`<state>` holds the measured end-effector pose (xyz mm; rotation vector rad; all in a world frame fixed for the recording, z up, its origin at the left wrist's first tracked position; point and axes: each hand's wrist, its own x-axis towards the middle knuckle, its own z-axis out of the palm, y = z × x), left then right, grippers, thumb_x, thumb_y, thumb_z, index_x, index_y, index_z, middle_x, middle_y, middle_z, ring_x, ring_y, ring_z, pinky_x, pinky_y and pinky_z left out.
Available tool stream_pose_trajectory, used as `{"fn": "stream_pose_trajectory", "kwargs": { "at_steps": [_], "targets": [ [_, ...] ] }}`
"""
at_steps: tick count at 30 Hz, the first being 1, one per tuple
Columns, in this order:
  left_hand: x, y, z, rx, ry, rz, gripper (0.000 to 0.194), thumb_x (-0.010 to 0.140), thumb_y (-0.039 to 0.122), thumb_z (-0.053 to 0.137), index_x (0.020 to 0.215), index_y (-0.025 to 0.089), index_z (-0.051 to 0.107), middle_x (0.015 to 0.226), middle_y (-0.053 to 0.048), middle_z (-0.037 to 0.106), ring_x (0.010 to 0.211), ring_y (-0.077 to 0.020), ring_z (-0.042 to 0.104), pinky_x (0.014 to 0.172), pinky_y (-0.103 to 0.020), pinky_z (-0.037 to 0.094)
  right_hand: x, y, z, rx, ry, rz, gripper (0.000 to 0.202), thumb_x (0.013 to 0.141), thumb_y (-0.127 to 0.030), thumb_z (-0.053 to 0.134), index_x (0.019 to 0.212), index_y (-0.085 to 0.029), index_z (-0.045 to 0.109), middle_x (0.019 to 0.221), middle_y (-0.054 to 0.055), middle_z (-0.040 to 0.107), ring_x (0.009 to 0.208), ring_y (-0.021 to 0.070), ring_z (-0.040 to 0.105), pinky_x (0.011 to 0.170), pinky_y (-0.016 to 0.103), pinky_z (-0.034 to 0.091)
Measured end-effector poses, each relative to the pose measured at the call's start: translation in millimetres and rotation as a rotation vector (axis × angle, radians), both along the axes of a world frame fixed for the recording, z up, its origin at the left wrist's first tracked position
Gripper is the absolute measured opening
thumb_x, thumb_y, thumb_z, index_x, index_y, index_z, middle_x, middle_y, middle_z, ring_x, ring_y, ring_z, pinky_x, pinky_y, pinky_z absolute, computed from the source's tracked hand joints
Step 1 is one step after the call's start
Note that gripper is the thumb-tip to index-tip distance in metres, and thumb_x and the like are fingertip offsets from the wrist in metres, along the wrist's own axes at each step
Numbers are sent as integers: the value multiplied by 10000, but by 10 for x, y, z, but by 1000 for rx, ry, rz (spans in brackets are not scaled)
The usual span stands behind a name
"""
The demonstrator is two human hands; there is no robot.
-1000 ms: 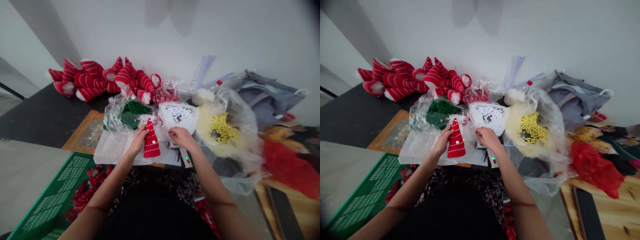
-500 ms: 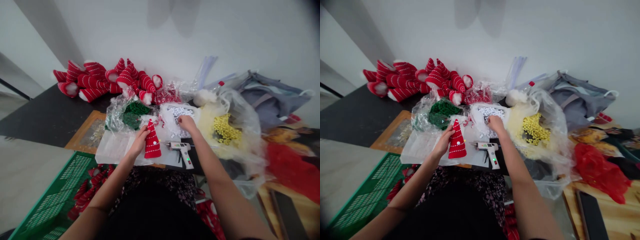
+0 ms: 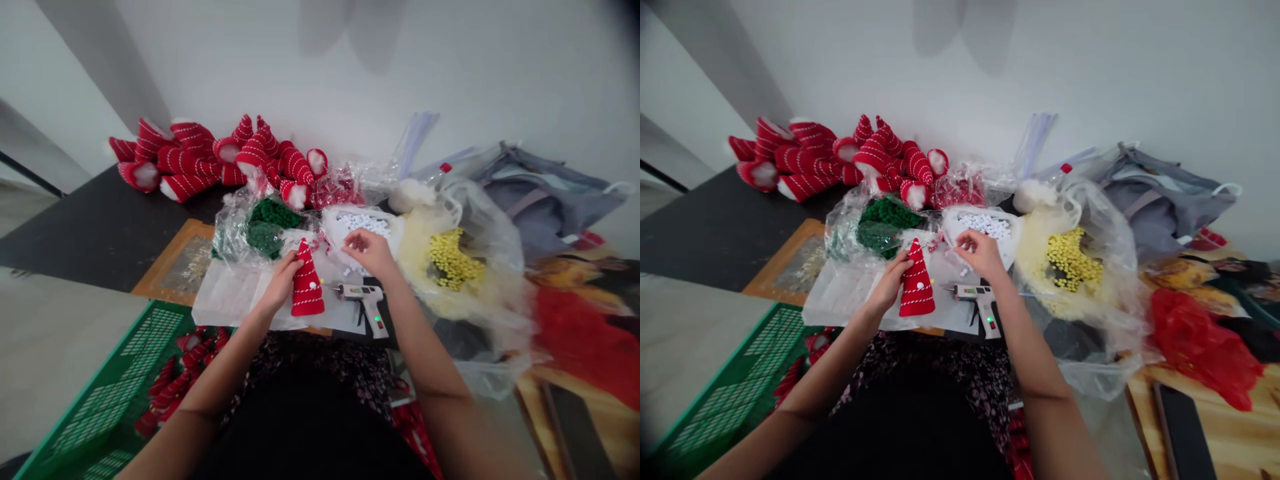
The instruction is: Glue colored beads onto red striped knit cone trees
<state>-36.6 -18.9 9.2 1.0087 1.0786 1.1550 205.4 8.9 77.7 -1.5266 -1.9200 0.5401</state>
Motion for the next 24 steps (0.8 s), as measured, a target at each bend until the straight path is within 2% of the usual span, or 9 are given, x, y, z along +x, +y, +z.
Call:
{"fn": "stream_pose_trajectory", "kwargs": {
  "at_steps": [2,5,10,12,14,16,19,22,24],
  "targets": [
    [15,-6,31,17,5,-25,223,796,429,677,898,231,666,928,-27,673,909,-233,599,859,-338,490,-267,-258,88,73,109,200,24,905,-209,761,924,-217,747,862,11,782,727,166,675,723,291,548],
    [31,-25,101,61,46,-31,181,806,404,674,856,232,645,895,-13,650,904,-223,583,873,-334,486,-589,-562,165,182,65,416,95,976,-165,704,908,-219,743,900,29,782,798,178,690,791,319,569],
    [21,-60,172,85,57,-36,129,837,353,652,832,237,595,854,1,604,857,-201,557,848,-317,476,-759,-740,167,304,-196,566,174,1022,-145,645,905,-188,766,920,84,754,881,233,680,823,375,594],
    [5,-67,157,71,44,-44,139,838,354,660,835,235,589,853,0,603,853,-199,558,839,-316,477,-728,-713,174,335,-200,572,182,1022,-162,655,893,-188,779,943,89,739,900,235,671,829,377,597],
    [-14,-73,123,45,30,-39,162,828,380,673,856,232,612,890,-11,634,879,-207,576,840,-319,484,-663,-597,187,348,-113,495,174,1028,-193,661,915,-204,793,997,85,737,934,227,674,861,381,593],
    [-37,-82,87,16,16,-24,210,810,416,682,897,228,650,941,-24,671,914,-220,599,847,-325,492,-593,-370,180,320,-40,355,159,1025,-206,665,954,-223,805,1042,74,748,961,219,688,894,379,582],
    [-69,-108,67,-14,7,6,281,788,448,690,953,220,685,991,-33,703,963,-238,624,873,-333,509,-574,122,94,165,-127,229,161,978,-131,680,931,-196,820,1022,79,780,948,217,717,891,344,559],
    [-96,-129,84,-32,4,26,286,780,437,695,964,219,683,1005,-32,709,972,-240,636,885,-334,526,-742,590,-53,13,-238,286,213,967,-75,647,1035,-142,837,1111,121,812,984,229,744,937,334,544],
    [-113,-131,97,-32,-4,33,270,777,433,695,944,223,669,986,-26,701,953,-234,636,880,-333,531,-933,803,-151,-42,-276,355,286,953,-50,637,1150,-131,828,1212,135,807,1049,236,748,976,324,531]
  ]
}}
